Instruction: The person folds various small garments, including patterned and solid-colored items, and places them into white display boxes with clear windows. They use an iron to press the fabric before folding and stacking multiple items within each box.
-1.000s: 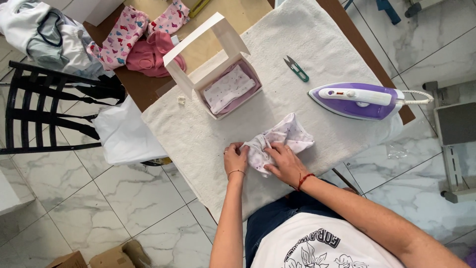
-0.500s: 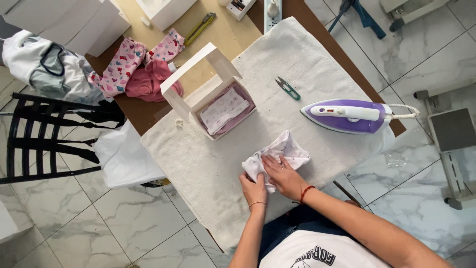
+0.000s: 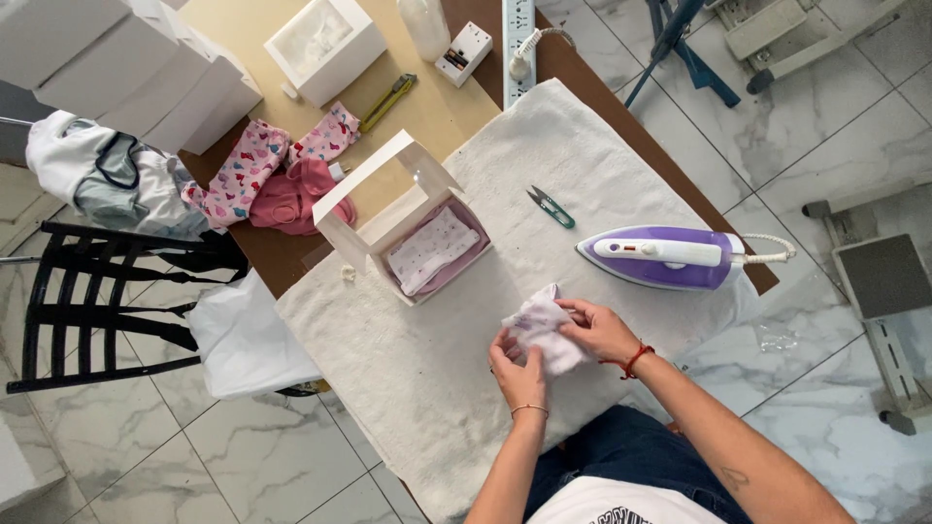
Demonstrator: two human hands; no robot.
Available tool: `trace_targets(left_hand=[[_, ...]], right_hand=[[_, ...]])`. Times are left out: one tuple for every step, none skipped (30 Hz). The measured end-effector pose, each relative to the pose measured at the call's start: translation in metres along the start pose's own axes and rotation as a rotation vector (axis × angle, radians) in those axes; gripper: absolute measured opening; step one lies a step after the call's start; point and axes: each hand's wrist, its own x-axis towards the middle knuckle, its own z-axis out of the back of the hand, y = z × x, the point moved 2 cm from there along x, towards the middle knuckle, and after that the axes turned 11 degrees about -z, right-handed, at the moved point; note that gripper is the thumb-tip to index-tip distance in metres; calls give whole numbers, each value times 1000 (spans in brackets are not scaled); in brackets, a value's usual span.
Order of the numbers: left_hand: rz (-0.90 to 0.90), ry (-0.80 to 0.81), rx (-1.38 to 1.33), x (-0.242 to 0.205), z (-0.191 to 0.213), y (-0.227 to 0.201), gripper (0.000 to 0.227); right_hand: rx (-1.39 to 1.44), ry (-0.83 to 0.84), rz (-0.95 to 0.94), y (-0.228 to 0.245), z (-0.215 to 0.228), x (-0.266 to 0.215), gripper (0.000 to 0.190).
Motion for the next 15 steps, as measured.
trace_targets(left_hand=[[99,-78,38,-1,5,3,65],[100,-72,41,-1,0,5,65],[167,20,-30,-2,-7,9,70],[235,111,-103,-4,-14,12,77],[237,116,-101,-2,-14,6,77],[260,142,-1,0,-14,0,75],[282,169,98,1,-13,-5,75],[283,163,94,3,-17,-1,75],[239,130,111,5,-20,3,69],[189,97,128,11,-23,5,63],[186,90,124,5,-17,-15,63],[5,54,248,0,-11,-39,50],[-175,15,372,-6,-6,-62,36],[-173,26,373,-2,0,-61,36],[-677,-23,610,-2,4,-70,16]], right_hand=[[86,5,1,-12,2,8,46],[92,1,-2,-12,3,10,46],[82,-59,10,-12,4,10,44],[71,-119,20,-13,6,10,43],[74,-123,16,-4,1,3,43],[-71,-246,26,6,-1,-5,35],[-217,-367,35,17,-4,-13,26],[-223,-363,37,14,-6,-14,26],[-303,-520,162,15,-5,-18,26],[-378,-677,293,17,-5,-20,30],[-381,-673,301,18,-7,-20,30],[-57,-446,205,16,-10,-18,21],[259,-208,107,14,-14,-16,13],[263,-216,101,8,-11,-14,13],[418,-154,5,-1,-9,-11,14]])
